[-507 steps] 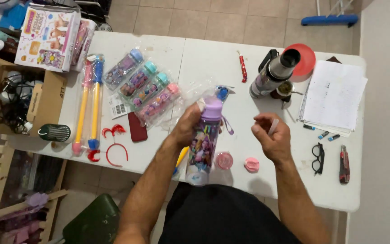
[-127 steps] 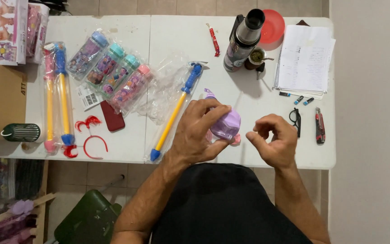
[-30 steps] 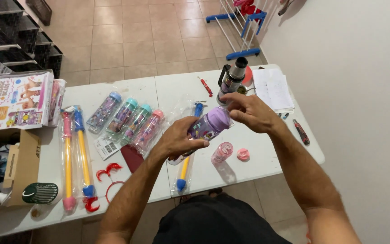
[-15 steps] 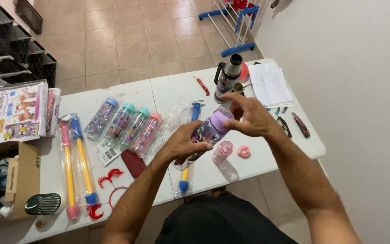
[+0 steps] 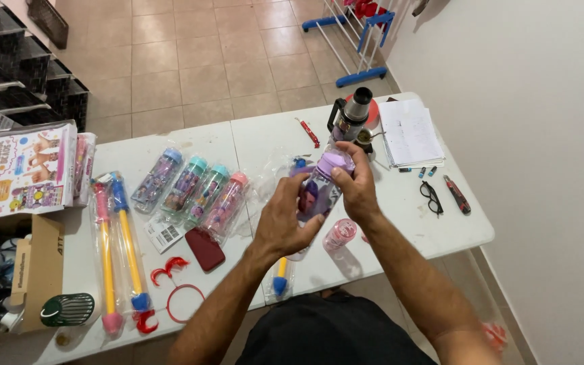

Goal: The person assembles a purple water bottle by screwing on the lid and attaching a strap. They then pick up a pink water bottle, insert a straw into its lid, and screw the lid onto the bottle.

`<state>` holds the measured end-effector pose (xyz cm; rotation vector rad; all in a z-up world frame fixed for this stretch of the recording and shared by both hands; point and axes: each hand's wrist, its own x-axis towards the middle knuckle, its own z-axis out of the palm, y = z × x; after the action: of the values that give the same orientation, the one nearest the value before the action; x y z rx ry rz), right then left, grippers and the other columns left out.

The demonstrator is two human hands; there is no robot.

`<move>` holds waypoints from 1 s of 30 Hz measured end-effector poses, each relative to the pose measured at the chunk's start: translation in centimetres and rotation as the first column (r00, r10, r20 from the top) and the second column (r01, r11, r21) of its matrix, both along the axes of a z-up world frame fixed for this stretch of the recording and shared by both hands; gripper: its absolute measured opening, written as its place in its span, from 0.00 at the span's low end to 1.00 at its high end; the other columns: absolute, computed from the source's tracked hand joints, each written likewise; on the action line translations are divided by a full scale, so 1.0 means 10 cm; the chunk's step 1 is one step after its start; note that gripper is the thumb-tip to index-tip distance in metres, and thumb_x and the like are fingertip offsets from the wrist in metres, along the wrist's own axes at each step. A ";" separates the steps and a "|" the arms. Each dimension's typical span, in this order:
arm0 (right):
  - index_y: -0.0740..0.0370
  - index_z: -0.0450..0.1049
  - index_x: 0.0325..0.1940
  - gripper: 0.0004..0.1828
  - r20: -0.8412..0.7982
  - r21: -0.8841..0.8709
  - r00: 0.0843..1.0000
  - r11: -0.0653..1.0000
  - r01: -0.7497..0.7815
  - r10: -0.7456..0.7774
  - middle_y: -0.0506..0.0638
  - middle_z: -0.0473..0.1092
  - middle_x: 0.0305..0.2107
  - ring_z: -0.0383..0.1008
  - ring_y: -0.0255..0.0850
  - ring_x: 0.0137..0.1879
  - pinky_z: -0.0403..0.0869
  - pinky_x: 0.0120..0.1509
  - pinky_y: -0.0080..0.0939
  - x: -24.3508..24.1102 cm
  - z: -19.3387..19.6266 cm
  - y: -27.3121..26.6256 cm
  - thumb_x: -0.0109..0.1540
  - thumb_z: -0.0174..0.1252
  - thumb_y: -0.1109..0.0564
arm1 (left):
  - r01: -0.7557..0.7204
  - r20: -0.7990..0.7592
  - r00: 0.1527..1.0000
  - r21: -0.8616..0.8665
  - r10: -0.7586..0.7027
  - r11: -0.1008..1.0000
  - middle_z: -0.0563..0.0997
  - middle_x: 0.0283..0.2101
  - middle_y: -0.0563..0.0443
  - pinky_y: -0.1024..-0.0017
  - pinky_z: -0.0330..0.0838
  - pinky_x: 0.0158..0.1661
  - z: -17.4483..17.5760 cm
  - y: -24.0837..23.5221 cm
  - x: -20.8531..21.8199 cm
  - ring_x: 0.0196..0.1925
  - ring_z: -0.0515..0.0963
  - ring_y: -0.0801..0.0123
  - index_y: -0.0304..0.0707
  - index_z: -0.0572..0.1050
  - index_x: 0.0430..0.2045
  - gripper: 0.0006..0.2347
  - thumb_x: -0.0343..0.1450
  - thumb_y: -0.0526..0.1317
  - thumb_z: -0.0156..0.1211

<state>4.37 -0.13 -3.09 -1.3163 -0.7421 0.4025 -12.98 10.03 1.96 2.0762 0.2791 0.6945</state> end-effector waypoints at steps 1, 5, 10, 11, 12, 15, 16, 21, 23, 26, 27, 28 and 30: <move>0.60 0.63 0.69 0.31 0.000 0.001 1.000 1.000 0.003 -0.003 0.57 0.67 0.51 0.70 0.41 0.54 0.74 0.59 0.42 -0.09 0.09 0.02 0.63 0.60 0.53 | 0.003 0.000 1.000 0.001 -0.003 1.000 0.72 0.39 0.43 0.51 0.76 0.38 -0.16 0.05 0.05 0.41 0.80 0.47 0.38 0.65 0.60 0.32 0.59 0.41 0.70; 0.63 0.58 0.71 0.35 -0.200 0.281 0.975 0.959 -0.037 0.096 0.62 0.71 0.49 0.74 0.47 0.56 0.74 0.63 0.47 -0.16 0.07 0.06 0.62 0.57 0.52 | 0.254 0.164 0.967 -0.633 -0.194 0.731 0.75 0.42 0.42 0.61 0.78 0.46 -0.88 0.29 0.11 0.49 0.79 0.55 0.31 0.67 0.53 0.25 0.63 0.40 0.67; 0.64 0.54 0.71 0.36 -0.266 0.495 0.925 0.862 -0.112 0.273 0.73 0.72 0.48 0.76 0.62 0.59 0.73 0.67 0.66 -0.03 -0.04 0.06 0.63 0.56 0.50 | 0.543 0.390 0.716 -0.832 -0.579 0.111 0.76 0.52 0.34 0.53 0.71 0.56 -1.00 0.01 -0.02 0.56 0.77 0.51 0.32 0.63 0.65 0.36 0.67 0.59 0.59; 0.64 0.56 0.70 0.36 -0.303 0.502 0.908 0.858 -0.107 0.291 0.74 0.72 0.47 0.77 0.63 0.59 0.73 0.67 0.67 -0.01 -0.07 0.08 0.62 0.57 0.49 | 0.544 0.396 0.752 -0.824 -0.527 0.156 0.77 0.53 0.34 0.55 0.73 0.55 -1.05 -0.04 -0.02 0.56 0.77 0.53 0.31 0.65 0.64 0.33 0.66 0.51 0.64; 0.65 0.57 0.69 0.36 -0.342 0.509 0.891 0.856 -0.091 0.298 0.75 0.73 0.46 0.77 0.64 0.58 0.74 0.66 0.68 0.01 -0.10 0.07 0.62 0.58 0.48 | 0.541 0.402 0.779 -0.818 -0.481 0.193 0.78 0.55 0.35 0.56 0.74 0.54 -1.11 -0.09 -0.02 0.57 0.78 0.54 0.30 0.66 0.64 0.32 0.64 0.42 0.69; 0.70 0.58 0.67 0.36 -0.296 0.337 0.945 0.941 -0.033 0.139 0.74 0.74 0.44 0.79 0.62 0.55 0.76 0.63 0.61 0.11 -0.22 0.01 0.57 0.63 0.59 | -0.079 -0.521 0.850 -0.277 -0.081 0.957 0.77 0.50 0.43 0.54 0.72 0.55 -0.41 -0.05 -0.09 0.56 0.79 0.47 0.44 0.70 0.58 0.40 0.51 0.58 0.77; 0.70 0.58 0.67 0.36 -0.301 0.332 0.943 0.942 -0.039 0.145 0.74 0.74 0.44 0.79 0.62 0.55 0.76 0.63 0.61 0.12 -0.25 0.01 0.57 0.63 0.59 | -0.087 -0.524 0.848 -0.282 -0.077 0.955 0.77 0.50 0.43 0.54 0.72 0.55 -0.49 -0.08 -0.13 0.56 0.79 0.47 0.44 0.70 0.58 0.40 0.51 0.58 0.77; 0.65 0.60 0.66 0.36 -0.437 0.417 0.877 0.909 -0.001 0.202 0.70 0.75 0.40 0.81 0.58 0.48 0.81 0.57 0.62 0.01 -0.15 -0.02 0.57 0.65 0.56 | 0.197 -0.272 0.903 -0.424 -0.332 0.884 0.78 0.50 0.33 0.49 0.72 0.51 -0.74 -0.03 -0.23 0.53 0.79 0.40 0.44 0.66 0.64 0.43 0.56 0.66 0.70; 0.64 0.60 0.67 0.37 -0.428 0.474 0.858 0.879 -0.055 0.284 0.70 0.73 0.41 0.80 0.59 0.50 0.80 0.59 0.63 0.00 -0.18 -0.03 0.57 0.65 0.54 | 0.316 0.029 0.892 -0.754 -0.451 0.576 0.78 0.52 0.32 0.51 0.75 0.50 -0.81 -0.11 -0.20 0.52 0.80 0.45 0.37 0.65 0.64 0.40 0.58 0.59 0.70; 0.62 0.59 0.69 0.38 -0.416 0.545 0.817 0.829 -0.129 0.400 0.70 0.72 0.43 0.79 0.60 0.52 0.78 0.61 0.65 -0.02 -0.37 0.00 0.57 0.64 0.52 | 0.485 0.427 0.812 -0.873 -0.397 0.051 0.78 0.45 0.26 0.50 0.80 0.40 -1.18 -0.25 -0.11 0.43 0.82 0.42 0.25 0.67 0.55 0.30 0.60 0.42 0.70; 0.63 0.59 0.69 0.38 -0.414 0.564 0.800 0.812 -0.148 0.434 0.71 0.71 0.42 0.78 0.60 0.52 0.77 0.61 0.66 -0.01 -0.45 0.01 0.57 0.64 0.53 | 0.531 0.505 0.774 -0.846 -0.382 -0.042 0.79 0.37 0.20 0.47 0.82 0.32 -1.35 -0.28 -0.05 0.35 0.84 0.34 0.19 0.70 0.46 0.23 0.60 0.34 0.70; 0.63 0.59 0.69 0.38 -0.417 0.562 0.803 0.815 -0.140 0.426 0.71 0.71 0.42 0.78 0.60 0.52 0.77 0.61 0.66 -0.02 -0.48 -0.01 0.57 0.64 0.53 | 0.528 0.504 0.773 -0.848 -0.387 -0.049 0.79 0.37 0.20 0.47 0.82 0.32 -1.39 -0.25 -0.04 0.35 0.84 0.34 0.19 0.70 0.46 0.23 0.60 0.34 0.70; 0.65 0.60 0.67 0.37 -0.485 0.464 0.817 0.884 -0.064 0.313 0.70 0.73 0.40 0.80 0.60 0.48 0.79 0.59 0.64 -0.03 -0.52 -0.03 0.57 0.64 0.55 | 0.396 0.230 0.878 -0.842 -0.419 0.367 0.82 0.35 0.36 0.62 0.82 0.32 -1.45 -0.17 -0.01 0.35 0.84 0.59 0.27 0.73 0.50 0.28 0.55 0.32 0.77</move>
<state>4.05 -0.41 -8.33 -0.6477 -0.4352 0.7047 -13.10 8.34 -12.55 1.0426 0.0703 0.1143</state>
